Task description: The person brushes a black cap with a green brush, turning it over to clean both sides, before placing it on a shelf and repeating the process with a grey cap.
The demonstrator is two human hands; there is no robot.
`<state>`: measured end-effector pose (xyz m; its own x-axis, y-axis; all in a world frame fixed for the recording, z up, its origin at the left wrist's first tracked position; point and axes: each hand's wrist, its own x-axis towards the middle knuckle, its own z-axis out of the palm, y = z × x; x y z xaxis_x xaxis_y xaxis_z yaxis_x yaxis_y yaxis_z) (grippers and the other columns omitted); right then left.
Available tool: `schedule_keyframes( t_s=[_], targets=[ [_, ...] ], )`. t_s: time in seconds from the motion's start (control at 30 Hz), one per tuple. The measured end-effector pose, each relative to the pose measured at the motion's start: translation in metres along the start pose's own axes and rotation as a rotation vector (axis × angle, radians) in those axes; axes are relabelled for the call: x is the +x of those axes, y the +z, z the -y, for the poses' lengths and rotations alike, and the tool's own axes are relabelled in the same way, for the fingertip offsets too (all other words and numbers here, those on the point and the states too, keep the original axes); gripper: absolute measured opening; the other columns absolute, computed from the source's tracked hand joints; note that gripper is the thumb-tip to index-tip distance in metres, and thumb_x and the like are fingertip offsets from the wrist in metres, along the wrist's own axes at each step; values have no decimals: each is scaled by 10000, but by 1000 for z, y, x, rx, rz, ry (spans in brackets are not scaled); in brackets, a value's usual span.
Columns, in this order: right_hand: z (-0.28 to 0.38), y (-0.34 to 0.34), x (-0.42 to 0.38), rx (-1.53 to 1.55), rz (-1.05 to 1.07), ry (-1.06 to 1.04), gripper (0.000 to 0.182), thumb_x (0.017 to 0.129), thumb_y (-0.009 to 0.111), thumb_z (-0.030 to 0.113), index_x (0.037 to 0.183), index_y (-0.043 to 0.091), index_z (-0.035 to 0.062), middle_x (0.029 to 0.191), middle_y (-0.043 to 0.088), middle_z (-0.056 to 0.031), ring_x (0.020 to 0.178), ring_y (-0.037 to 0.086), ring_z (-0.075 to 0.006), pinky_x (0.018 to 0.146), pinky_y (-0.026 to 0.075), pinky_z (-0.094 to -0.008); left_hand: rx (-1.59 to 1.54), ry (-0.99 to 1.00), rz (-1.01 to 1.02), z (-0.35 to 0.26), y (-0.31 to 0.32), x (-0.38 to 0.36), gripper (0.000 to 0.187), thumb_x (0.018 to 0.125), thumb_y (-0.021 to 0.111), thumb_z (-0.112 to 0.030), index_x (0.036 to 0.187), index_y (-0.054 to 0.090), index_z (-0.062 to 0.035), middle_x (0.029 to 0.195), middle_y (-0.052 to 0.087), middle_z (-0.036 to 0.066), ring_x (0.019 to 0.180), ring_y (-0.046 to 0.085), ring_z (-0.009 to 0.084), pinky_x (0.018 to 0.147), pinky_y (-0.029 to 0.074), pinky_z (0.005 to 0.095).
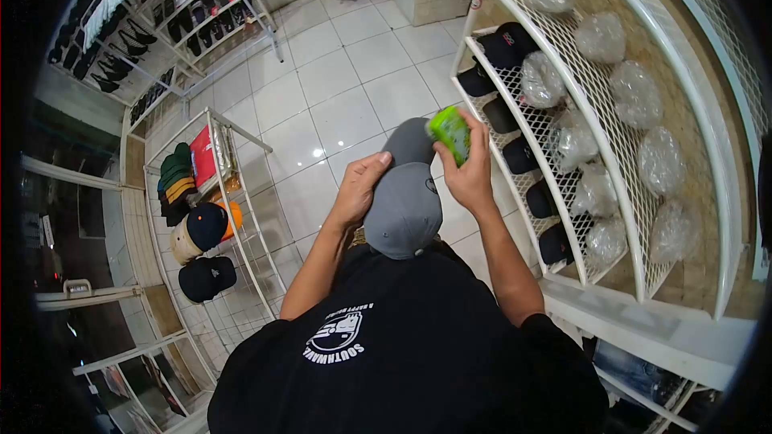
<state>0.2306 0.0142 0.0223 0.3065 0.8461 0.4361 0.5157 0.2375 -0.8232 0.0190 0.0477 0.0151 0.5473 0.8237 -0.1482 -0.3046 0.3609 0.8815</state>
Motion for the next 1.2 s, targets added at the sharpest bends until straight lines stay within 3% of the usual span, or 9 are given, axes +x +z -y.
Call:
schedule_keyframes(
  t_s=[0.13, 0.3, 0.4, 0.53, 0.7, 0.83, 0.97, 1.1, 1.2],
  targets=[
    [27, -7, -17, -132, 254, -255, 616, 827, 736, 33, 1393, 495, 14, 1304, 513, -213, 1213, 524, -404, 1041, 433, -439, 63, 105, -100, 7, 14, 10, 326, 1088, 511, -270, 999, 685, -9, 900, 663, -34, 798, 595, 33, 738, 498, 216],
    [-14, -13, -5, 32, -58, 50, 689, 791, 763, 69, 1424, 491, 49, 1291, 521, -205, 1238, 511, -389, 1073, 389, -458, 2, -8, 106, 14, 0, 13, 327, 1088, 512, -270, 1006, 691, -9, 894, 654, -40, 819, 593, 32, 754, 497, 224],
    [14, -19, -21, -114, 229, -235, 633, 829, 747, 41, 1407, 492, 29, 1293, 529, -192, 1219, 531, -379, 1031, 443, -437, 87, 93, 5, 22, 8, 18, 333, 1088, 512, -276, 1010, 693, -7, 890, 655, -38, 810, 595, 34, 750, 502, 229],
    [-19, -20, -10, 27, -58, 59, 646, 819, 758, 46, 1409, 495, 41, 1302, 524, -180, 1248, 517, -365, 1065, 418, -445, 21, 7, 28, 17, 12, 16, 341, 1090, 506, -287, 1012, 693, -13, 896, 657, -44, 797, 587, 33, 747, 498, 228],
    [-6, -23, -30, -17, 160, -135, 630, 839, 758, 38, 1406, 483, 37, 1305, 518, -195, 1223, 539, -376, 1036, 447, -426, -42, -11, -22, 25, -1, 18, 337, 1091, 501, -295, 1009, 687, -26, 887, 650, -50, 795, 585, 39, 768, 494, 227],
    [-43, -18, -27, 73, -78, 144, 628, 852, 763, 69, 1410, 476, 33, 1318, 521, -191, 1259, 526, -364, 1075, 419, -428, -51, 4, -66, 13, 22, 11, 324, 1094, 490, -310, 985, 653, -52, 920, 628, -57, 829, 569, 28, 778, 481, 222],
    [-12, -22, -36, 43, 133, -57, 605, 877, 747, 68, 1403, 456, 4, 1282, 539, -208, 1242, 535, -357, 1060, 434, -420, 2, 10, -16, 21, 4, 16, 316, 1098, 482, -320, 969, 629, -72, 899, 573, -79, 826, 530, 19, 778, 464, 218],
    [-47, -8, -31, 249, -134, 184, 617, 848, 765, 64, 1394, 486, -5, 1304, 527, -197, 1263, 525, -345, 1085, 413, -418, -42, -10, 8, 25, 7, 12, 313, 1097, 489, -316, 941, 615, -75, 872, 549, -84, 826, 512, 18, 793, 452, 217],
    [1, -26, -27, 62, 155, -118, 587, 866, 744, 54, 1404, 509, 31, 1285, 535, -202, 1224, 543, -356, 1030, 448, -415, 12, -38, -70, 25, 9, 12, 303, 1096, 496, -300, 941, 612, -67, 874, 549, -84, 831, 505, 20, 807, 444, 217]
  ],
)
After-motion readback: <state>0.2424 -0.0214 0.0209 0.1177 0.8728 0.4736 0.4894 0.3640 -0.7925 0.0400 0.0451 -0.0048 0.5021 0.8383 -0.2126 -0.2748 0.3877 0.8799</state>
